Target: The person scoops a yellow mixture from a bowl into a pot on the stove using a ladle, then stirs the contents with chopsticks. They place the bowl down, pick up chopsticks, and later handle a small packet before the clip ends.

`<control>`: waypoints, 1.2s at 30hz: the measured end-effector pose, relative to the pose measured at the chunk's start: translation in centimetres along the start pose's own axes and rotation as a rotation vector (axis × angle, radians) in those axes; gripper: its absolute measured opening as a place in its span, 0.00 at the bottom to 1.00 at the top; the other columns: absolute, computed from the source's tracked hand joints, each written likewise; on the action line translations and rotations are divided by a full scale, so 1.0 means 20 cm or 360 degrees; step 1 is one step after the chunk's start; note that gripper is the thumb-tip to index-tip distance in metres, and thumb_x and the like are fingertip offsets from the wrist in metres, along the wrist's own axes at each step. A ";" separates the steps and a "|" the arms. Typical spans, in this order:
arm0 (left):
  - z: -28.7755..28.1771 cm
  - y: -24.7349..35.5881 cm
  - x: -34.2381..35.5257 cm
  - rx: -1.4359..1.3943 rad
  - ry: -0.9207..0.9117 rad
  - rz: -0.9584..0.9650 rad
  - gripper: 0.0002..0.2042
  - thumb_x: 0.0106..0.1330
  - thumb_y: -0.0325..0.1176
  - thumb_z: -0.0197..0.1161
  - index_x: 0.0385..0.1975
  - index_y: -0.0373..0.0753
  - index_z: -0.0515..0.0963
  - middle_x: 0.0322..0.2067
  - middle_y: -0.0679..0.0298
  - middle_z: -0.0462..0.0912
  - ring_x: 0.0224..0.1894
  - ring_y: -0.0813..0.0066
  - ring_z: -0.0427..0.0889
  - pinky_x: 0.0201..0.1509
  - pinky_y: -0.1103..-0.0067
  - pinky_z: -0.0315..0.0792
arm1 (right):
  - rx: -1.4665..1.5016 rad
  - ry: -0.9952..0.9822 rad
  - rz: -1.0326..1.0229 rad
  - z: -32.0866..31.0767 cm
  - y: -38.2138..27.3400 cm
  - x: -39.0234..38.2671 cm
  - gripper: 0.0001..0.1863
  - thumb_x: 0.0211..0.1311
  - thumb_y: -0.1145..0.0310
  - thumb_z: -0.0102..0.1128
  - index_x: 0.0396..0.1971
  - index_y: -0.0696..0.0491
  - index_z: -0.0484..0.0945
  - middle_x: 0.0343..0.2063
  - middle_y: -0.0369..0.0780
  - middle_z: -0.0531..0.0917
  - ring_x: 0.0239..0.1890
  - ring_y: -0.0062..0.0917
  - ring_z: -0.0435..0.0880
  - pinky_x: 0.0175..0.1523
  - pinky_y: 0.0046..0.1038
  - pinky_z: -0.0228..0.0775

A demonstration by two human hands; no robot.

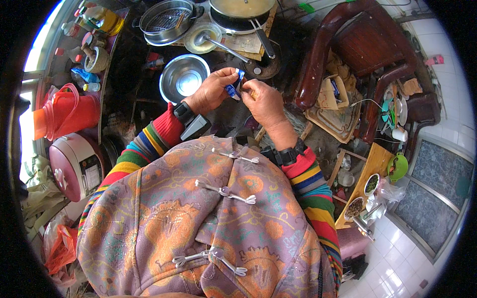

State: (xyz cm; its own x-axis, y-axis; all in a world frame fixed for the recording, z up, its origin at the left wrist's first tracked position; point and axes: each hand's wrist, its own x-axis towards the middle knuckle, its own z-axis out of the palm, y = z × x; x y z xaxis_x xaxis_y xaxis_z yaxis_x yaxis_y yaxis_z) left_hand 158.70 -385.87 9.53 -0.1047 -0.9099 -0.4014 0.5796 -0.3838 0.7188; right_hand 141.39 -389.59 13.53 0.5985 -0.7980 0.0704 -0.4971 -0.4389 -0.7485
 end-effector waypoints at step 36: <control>-0.04 0.01 -0.07 -0.0191 -0.0094 -0.0083 0.10 0.75 0.35 0.47 0.42 0.37 0.74 0.39 0.61 0.82 0.39 0.74 0.81 0.45 0.75 0.76 | -0.0158 0.0022 -0.0017 0.08 -0.03 -0.04 0.06 0.55 0.70 0.63 0.32 0.54 0.77 0.29 0.44 0.83 0.33 0.40 0.84 0.36 0.36 0.75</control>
State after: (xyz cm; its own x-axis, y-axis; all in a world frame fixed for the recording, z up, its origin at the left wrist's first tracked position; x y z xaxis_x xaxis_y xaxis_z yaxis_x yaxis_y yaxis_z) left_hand 159.60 -384.52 9.77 -0.1827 -0.8983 -0.3996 0.6642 -0.4125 0.6235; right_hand 142.20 -388.02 12.89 0.5959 -0.7982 0.0878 -0.5509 -0.4859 -0.6786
